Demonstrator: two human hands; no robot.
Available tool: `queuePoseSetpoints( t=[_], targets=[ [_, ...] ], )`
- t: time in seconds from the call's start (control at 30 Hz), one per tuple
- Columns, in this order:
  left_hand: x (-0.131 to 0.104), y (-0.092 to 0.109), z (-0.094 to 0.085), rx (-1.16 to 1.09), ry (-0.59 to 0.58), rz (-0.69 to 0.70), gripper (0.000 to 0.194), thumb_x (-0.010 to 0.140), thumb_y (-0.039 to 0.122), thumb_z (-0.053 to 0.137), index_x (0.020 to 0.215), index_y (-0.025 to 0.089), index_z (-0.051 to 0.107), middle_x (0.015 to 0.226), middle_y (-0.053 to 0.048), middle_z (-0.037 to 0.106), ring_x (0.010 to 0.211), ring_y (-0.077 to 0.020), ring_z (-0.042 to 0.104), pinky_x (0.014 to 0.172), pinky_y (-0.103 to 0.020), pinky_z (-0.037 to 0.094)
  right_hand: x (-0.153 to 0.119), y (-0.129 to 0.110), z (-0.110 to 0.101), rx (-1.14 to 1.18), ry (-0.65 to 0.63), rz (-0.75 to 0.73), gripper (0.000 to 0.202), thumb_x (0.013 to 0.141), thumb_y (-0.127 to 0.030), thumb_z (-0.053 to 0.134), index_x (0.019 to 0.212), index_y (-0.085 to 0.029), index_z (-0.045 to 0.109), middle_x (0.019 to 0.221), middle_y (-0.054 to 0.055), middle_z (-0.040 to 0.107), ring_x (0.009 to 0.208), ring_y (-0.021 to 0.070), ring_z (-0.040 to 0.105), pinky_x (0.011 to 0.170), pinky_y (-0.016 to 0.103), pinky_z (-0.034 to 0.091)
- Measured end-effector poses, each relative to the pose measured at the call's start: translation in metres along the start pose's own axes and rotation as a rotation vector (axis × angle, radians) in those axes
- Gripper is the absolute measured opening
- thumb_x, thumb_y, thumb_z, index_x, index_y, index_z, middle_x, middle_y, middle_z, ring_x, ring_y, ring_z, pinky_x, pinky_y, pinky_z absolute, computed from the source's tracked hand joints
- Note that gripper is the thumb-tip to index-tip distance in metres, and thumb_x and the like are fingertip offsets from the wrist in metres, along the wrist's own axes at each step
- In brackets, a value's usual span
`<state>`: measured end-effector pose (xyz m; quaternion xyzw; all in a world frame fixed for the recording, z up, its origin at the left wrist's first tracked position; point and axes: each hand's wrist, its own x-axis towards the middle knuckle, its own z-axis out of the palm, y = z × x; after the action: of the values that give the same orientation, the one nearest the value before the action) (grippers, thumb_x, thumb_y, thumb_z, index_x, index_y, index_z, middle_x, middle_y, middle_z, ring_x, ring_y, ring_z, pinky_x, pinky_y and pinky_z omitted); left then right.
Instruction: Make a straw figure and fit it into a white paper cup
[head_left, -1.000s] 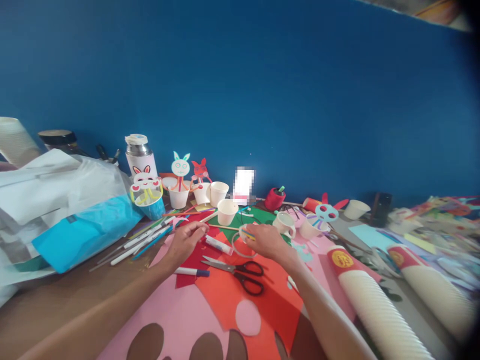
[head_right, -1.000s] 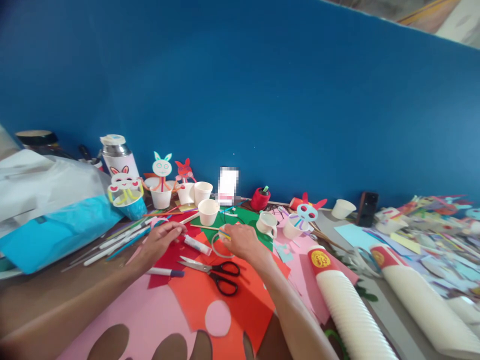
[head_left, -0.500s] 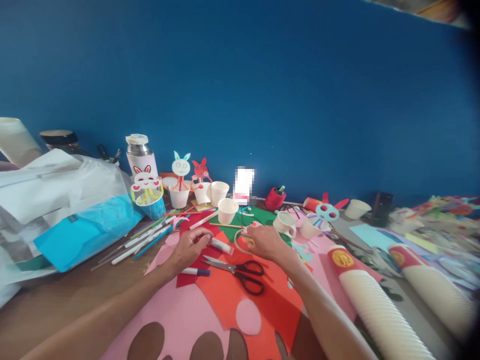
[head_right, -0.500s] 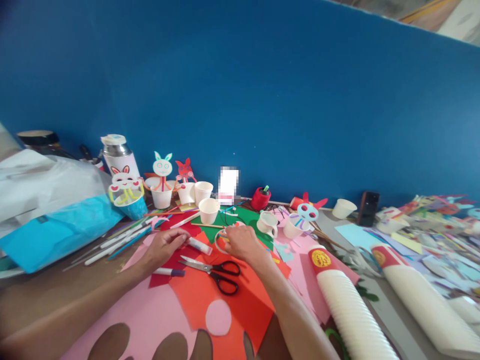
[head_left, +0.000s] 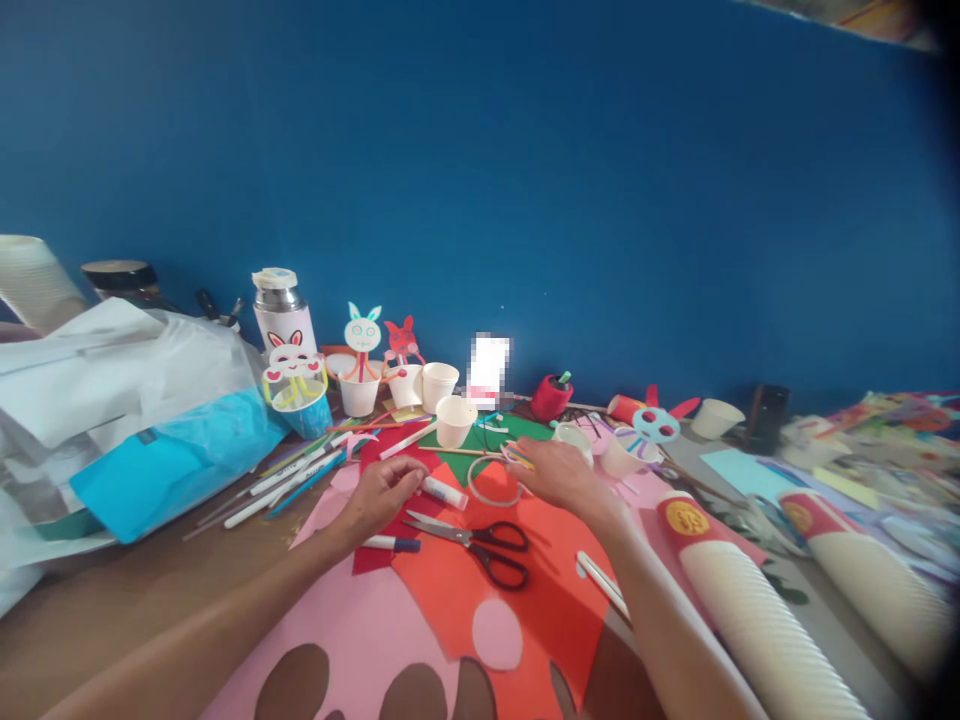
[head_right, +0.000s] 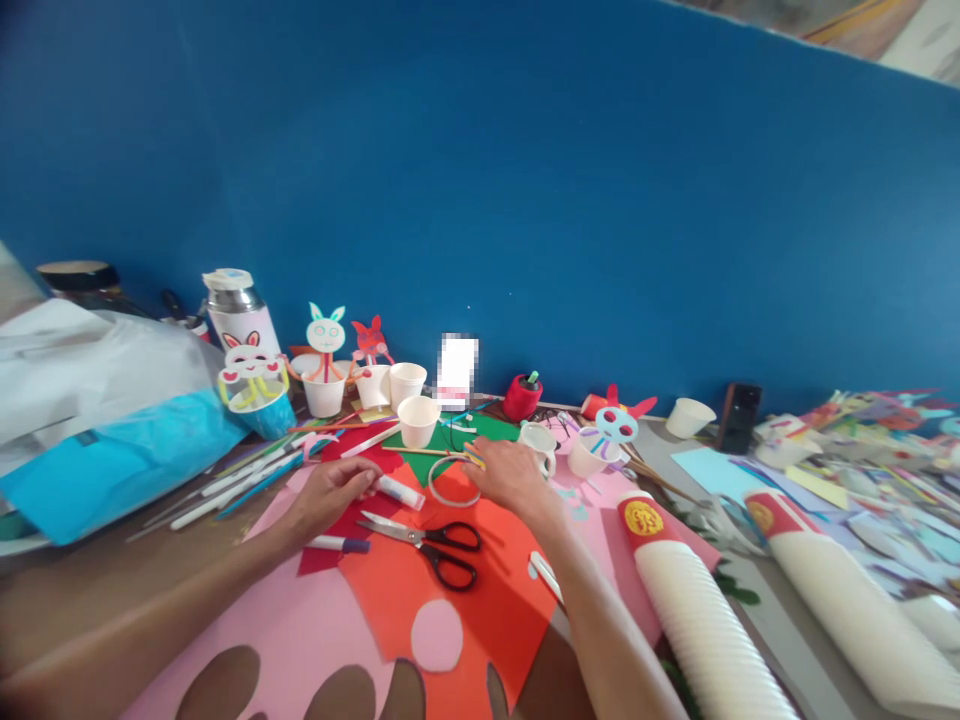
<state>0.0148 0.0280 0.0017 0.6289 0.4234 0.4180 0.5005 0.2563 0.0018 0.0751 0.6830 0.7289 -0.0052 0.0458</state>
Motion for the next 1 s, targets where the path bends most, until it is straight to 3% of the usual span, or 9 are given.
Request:
queuePoseSetpoints(
  t=[0.07,0.13,0.33,0.5,0.77,0.87,1.0],
  targets=[
    [0.0,0.003,0.001,-0.034,-0.033,-0.025,0.022,0.072,0.035,0.057,0.077,0.016,0.065,0.066,-0.003,0.063,0.059,-0.0139,0.055,0.057,-0.024,0.044,-0.002,-0.013,0.0,0.151,0.034,-0.132,0.036,0.09,-0.041,0.028,0.097,-0.02,0.057,0.091,0.008,0.066,0.082,0.0203,0.06,0.067,0.028,0.036],
    [-0.001,0.008,0.002,-0.078,-0.077,-0.069,0.024,0.073,0.037,0.057,0.083,0.016,0.063,0.069,-0.003,0.064,0.056,-0.0126,0.055,0.054,-0.024,0.043,-0.005,-0.03,0.004,0.268,-0.024,-0.318,0.038,0.091,-0.043,0.027,0.089,-0.02,0.058,0.087,0.006,0.065,0.079,0.0186,0.06,0.064,0.026,0.034],
    [-0.005,0.008,0.008,-0.062,-0.253,-0.116,0.025,0.07,0.038,0.061,0.082,0.016,0.062,0.071,-0.003,0.063,0.059,-0.0135,0.057,0.053,-0.023,0.044,-0.014,-0.065,0.024,0.206,-0.06,-0.521,0.04,0.089,-0.047,0.032,0.1,-0.018,0.057,0.085,0.011,0.068,0.072,0.0236,0.062,0.057,0.028,0.033],
    [-0.005,0.001,0.008,0.011,-0.281,-0.045,0.023,0.069,0.033,0.064,0.083,0.016,0.062,0.073,-0.003,0.063,0.064,-0.0138,0.057,0.058,-0.023,0.045,-0.015,-0.069,0.028,0.141,-0.04,-0.517,0.039,0.088,-0.046,0.035,0.1,-0.016,0.057,0.086,0.013,0.068,0.074,0.0261,0.063,0.059,0.029,0.037],
    [-0.009,0.006,0.009,0.051,-0.332,0.072,0.027,0.073,0.029,0.058,0.097,0.016,0.059,0.072,0.0,0.059,0.065,-0.0117,0.053,0.06,-0.023,0.043,-0.014,-0.071,0.029,0.084,0.017,-0.428,0.037,0.087,-0.047,0.039,0.1,-0.017,0.057,0.086,0.01,0.068,0.075,0.0231,0.063,0.061,0.028,0.041],
    [-0.009,0.004,0.01,0.041,-0.25,0.102,0.029,0.074,0.027,0.056,0.102,0.017,0.058,0.072,0.0,0.058,0.066,-0.0123,0.053,0.062,-0.025,0.044,-0.017,-0.075,0.026,0.049,0.154,-0.395,0.027,0.085,-0.039,0.048,0.095,-0.016,0.058,0.085,0.01,0.066,0.078,0.0234,0.061,0.068,0.033,0.041],
    [-0.008,0.008,0.009,-0.065,-0.107,0.095,0.027,0.074,0.025,0.056,0.1,0.016,0.057,0.074,-0.001,0.06,0.065,-0.0123,0.055,0.06,-0.024,0.044,-0.028,-0.083,0.017,0.145,0.551,-0.442,0.021,0.083,-0.027,0.053,0.101,-0.017,0.056,0.105,0.011,0.059,0.1,0.0252,0.05,0.088,0.043,0.032]
  ],
)
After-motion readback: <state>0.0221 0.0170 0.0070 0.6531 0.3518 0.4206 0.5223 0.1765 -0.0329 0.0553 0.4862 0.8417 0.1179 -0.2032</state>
